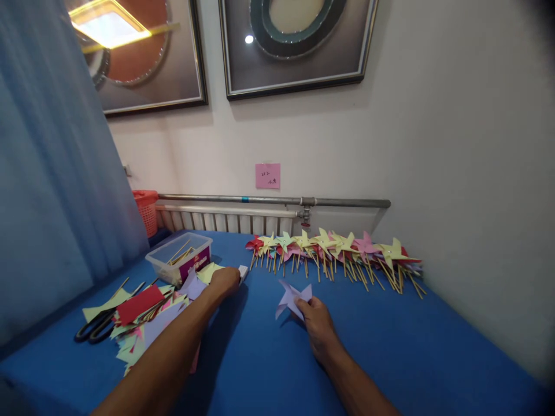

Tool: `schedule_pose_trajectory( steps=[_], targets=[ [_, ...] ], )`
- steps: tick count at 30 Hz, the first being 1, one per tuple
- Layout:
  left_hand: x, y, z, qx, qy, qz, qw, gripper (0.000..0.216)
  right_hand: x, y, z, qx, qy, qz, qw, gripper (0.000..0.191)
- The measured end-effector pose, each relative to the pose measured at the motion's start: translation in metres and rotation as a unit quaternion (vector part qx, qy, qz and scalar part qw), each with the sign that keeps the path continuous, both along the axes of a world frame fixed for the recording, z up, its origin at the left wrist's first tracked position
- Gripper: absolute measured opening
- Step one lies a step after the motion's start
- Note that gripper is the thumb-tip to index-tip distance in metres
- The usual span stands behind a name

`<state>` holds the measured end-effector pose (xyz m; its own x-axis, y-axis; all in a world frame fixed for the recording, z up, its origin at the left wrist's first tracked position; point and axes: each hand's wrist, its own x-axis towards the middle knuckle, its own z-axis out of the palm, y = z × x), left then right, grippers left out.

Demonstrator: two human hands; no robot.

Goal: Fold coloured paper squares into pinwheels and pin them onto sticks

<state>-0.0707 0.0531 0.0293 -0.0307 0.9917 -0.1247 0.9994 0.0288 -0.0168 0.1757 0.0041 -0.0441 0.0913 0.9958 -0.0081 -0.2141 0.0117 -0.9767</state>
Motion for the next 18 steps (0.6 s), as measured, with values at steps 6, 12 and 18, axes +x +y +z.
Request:
schedule_pose_trajectory(
  steps=[6, 12, 18],
  targets=[
    [-0.009, -0.002, 0.01, 0.046, -0.039, 0.014, 0.998, 0.025, 0.0, 0.0, -0.001, -0.002, -0.005, 0.008, 1.0, 0.035],
    [-0.019, -0.024, 0.012, 0.053, -0.133, -0.053, 0.988, 0.027, 0.0, 0.002, -0.003, 0.003, -0.012, 0.0, 1.0, 0.032],
    [-0.003, -0.045, -0.01, 0.025, -0.162, -0.13, 0.978, 0.019, -0.001, 0.002, -0.002, 0.003, -0.018, 0.007, 1.0, 0.037]
  ],
)
